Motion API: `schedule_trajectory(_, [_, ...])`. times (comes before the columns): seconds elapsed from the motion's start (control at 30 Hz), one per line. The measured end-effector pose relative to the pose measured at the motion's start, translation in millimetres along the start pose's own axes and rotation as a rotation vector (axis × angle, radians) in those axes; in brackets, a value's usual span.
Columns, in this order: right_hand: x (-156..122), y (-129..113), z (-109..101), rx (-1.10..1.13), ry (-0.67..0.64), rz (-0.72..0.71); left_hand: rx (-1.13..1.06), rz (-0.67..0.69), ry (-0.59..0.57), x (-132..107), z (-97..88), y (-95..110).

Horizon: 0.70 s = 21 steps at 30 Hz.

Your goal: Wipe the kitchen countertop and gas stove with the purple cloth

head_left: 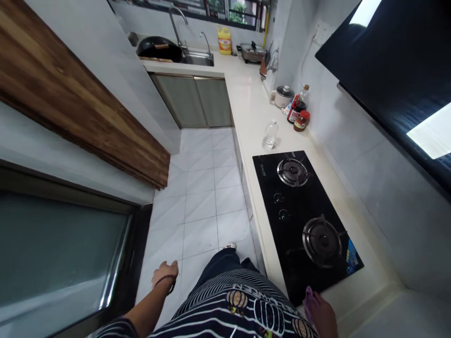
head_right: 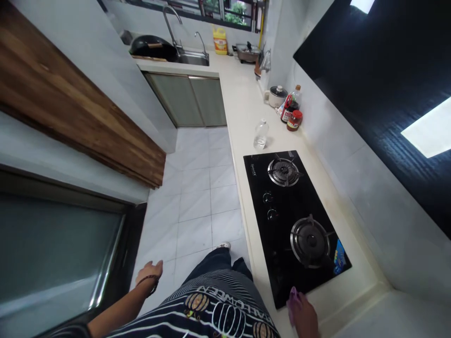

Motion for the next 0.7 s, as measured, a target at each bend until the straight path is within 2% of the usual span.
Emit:
schedule_trajectory(0.07, [2.7,-15.5,3.0,0.102,-0.034,-0.026,-0.006,0.025,-0.049,-14.3,8.3,2.0])
schedule_trajectory(0.2, [17.3,-63.1,14.1,0.223,0.121,-0.253,-0.064,0.171,-0.066,-32.5,24.0,35.2])
schedule_trajectory(0.27, [24.4,-87.9,28.7,0.142,0.143,-0.320,-0.098,0.260,-0.064,-34.2,29.7,55.1])
schedule_trajectory(0.4, [45.1,-128.3,53.7,-0.096,0.083,-0.299,-0.140,0.367,-0.067,-32.7,34.8,77.1])
schedule_trajectory(0.47, [63.4,-148.5,50.8,-0.149,0.086,-0.326,-0.143,0.369,-0.072,-32.6,35.0,75.4])
schedule_trajectory(0.53, [87.6,-169.6,37.1,-0.175,0.127,-0.360,-0.134,0.341,-0.080,-33.0,34.2,65.9])
schedule_trajectory(0.7, [141.3,-212.8,-5.8,-0.236,0.302,-0.474,-0.090,0.209,-0.101,-33.6,27.9,26.0])
Point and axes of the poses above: each hand's wrist, its own x-axis towards the middle knuckle, its own z-axis out of the palm, y = z × x, the point moved 3 cm from there along x, towards the middle knuckle, and after that the axes turned 2 degrees about -x, right-handed, at the moved point
